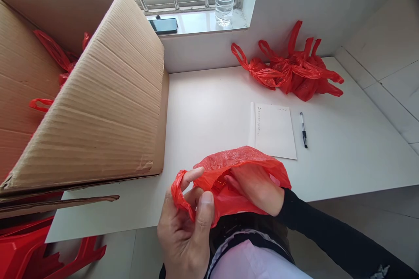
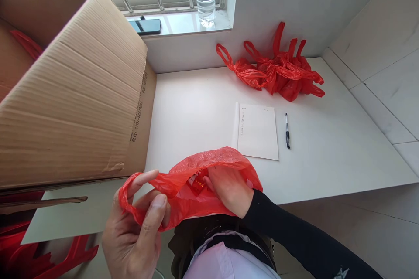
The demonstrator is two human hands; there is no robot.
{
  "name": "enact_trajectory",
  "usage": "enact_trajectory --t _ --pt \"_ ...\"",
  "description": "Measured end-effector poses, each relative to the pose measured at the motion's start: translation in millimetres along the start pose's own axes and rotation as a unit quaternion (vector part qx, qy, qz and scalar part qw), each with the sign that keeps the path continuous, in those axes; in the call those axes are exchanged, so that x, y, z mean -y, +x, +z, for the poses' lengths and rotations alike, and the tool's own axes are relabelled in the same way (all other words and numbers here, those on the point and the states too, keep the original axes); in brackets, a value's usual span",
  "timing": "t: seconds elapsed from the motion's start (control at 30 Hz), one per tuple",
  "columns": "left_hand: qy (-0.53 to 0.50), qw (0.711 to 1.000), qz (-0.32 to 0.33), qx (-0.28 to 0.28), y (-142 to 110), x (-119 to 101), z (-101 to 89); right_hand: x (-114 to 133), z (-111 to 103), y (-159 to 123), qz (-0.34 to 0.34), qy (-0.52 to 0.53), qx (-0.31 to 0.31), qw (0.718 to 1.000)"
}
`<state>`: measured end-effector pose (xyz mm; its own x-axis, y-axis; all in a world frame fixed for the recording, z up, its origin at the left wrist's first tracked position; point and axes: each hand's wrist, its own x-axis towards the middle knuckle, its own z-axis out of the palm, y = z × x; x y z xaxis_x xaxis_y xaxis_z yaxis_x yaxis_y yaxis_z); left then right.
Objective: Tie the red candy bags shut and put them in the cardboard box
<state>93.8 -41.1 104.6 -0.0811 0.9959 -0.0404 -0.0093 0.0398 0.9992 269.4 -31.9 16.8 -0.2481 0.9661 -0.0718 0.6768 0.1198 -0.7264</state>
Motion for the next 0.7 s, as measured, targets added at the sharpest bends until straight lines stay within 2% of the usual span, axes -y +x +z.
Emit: enact_trajectory --t 0.1,0.27,0.4,0.53,0.6,0.7 --pt "0.005 1.000 0.001 -0.001 -1 1 -1.2 2 2 4 0.028 0.006 0.017 0.999" --pt "-0.006 1.000 0.005 -0.001 1 0 -1.9 1 6 1 0.060 -0.003 0.000 0.998" --pt "-0.008 1.000 0.010 0.001 2 -1 -0.3 6 4 5 0.065 0.022 0.032 0.997" --pt "-0.008 1.000 0.004 -0.013 2 -1 0.5 10 -7 2 0.128 0.042 0.076 0.988" --pt "-0.001 1.000 0.002 -0.020 2 1 0.0 9 -10 -4 0.114 0.076 0.084 0.987" --pt "0.005 1.000 0.013 -0.016 3 2 -1.4 8 -9 -16 0.088 0.123 0.054 0.987"
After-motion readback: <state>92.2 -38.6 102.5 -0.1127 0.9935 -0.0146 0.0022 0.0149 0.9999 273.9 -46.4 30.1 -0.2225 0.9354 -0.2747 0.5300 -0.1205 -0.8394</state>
